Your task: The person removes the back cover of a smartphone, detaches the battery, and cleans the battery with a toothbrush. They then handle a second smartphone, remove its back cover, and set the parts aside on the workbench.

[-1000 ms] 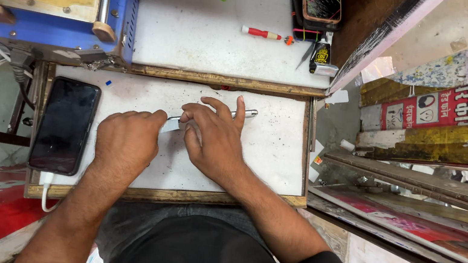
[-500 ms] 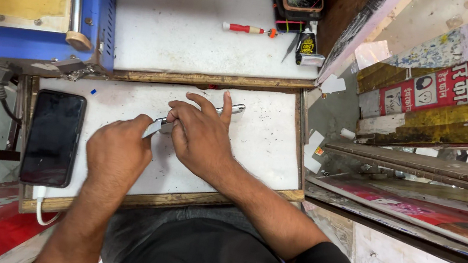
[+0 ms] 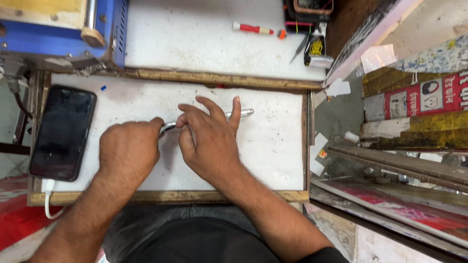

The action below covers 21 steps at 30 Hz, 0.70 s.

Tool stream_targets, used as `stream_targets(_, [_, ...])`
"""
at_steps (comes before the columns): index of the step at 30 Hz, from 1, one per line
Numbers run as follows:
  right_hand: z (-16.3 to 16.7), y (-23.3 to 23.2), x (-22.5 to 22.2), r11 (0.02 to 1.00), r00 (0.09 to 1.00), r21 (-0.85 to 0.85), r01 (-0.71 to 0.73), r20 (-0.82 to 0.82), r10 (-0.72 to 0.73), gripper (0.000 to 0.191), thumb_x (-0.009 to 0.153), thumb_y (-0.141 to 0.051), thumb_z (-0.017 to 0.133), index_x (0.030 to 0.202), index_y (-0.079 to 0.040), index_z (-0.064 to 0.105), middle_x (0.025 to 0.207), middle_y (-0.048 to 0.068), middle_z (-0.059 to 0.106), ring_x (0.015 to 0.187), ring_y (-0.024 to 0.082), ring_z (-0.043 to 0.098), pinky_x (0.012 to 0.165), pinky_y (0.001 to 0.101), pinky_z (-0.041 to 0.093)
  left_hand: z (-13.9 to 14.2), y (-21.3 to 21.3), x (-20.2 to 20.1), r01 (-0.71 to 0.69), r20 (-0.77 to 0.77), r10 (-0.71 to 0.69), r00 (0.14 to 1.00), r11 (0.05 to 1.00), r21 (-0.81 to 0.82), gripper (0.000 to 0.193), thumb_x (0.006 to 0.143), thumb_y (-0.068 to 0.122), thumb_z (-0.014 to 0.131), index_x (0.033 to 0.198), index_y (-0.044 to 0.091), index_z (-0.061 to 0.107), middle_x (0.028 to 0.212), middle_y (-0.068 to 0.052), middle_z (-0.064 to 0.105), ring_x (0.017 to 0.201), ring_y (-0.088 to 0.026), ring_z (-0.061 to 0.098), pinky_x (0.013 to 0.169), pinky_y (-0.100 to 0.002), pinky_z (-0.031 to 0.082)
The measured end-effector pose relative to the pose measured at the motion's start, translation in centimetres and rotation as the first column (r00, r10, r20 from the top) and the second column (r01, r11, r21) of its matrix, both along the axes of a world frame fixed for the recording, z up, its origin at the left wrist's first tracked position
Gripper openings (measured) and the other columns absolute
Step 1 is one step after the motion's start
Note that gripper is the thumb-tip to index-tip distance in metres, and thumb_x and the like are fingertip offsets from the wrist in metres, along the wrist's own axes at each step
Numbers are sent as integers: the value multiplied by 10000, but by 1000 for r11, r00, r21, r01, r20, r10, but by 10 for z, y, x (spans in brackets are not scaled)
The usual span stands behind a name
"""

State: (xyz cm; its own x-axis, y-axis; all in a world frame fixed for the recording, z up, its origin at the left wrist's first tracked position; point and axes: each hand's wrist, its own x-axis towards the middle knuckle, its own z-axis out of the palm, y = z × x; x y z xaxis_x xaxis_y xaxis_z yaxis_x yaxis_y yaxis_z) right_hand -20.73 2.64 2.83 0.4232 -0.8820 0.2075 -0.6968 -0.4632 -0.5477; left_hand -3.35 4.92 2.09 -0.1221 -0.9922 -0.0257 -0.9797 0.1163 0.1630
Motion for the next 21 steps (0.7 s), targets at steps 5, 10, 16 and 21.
stream_targets(5, [-2, -4, -1, 998, 1000, 57, 4, -9, -3, 157, 911, -99, 567, 1039, -120, 657, 1180, 17, 737, 1414, 317, 475, 1203, 731, -20, 10, -12, -1, -62, 183, 8, 983, 956, 288, 141, 930, 157, 638, 992, 166, 764, 758, -77, 744, 715, -261, 757, 609, -405, 602])
stream_targets(10, [-4, -6, 1, 1000, 1000, 23, 5, 7, -5, 103, 896, -104, 579, 975, -124, 642, 1217, 44, 734, 1415, 326, 477, 1191, 759, -25, 30, -12, 24, -200, 183, 151, 971, 936, 289, 144, 941, 211, 670, 995, 184, 801, 857, -127, 755, 802, -322, 752, 649, -436, 605])
stream_targets(16, [-7, -5, 2, 1000, 1000, 30, 7, 10, -7, 116, 911, -100, 577, 1011, -121, 632, 1210, 51, 730, 1420, 326, 479, 1201, 761, -19, 22, 14, 15, -147, -269, 132, 954, 988, -38, 195, 889, 198, 752, 1079, 155, 759, 832, -156, 740, 752, -376, 715, 659, -486, 567])
stream_targets(21, [-8, -2, 2, 999, 1000, 34, -2, -21, 2, 126, 902, -96, 576, 1019, -117, 617, 1194, 38, 735, 1424, 317, 476, 1205, 757, -21, -2, 16, 5, -118, -270, 92, 958, 990, -80, 238, 825, 151, 787, 1060, 142, 753, 773, -121, 725, 736, -333, 711, 677, -461, 560])
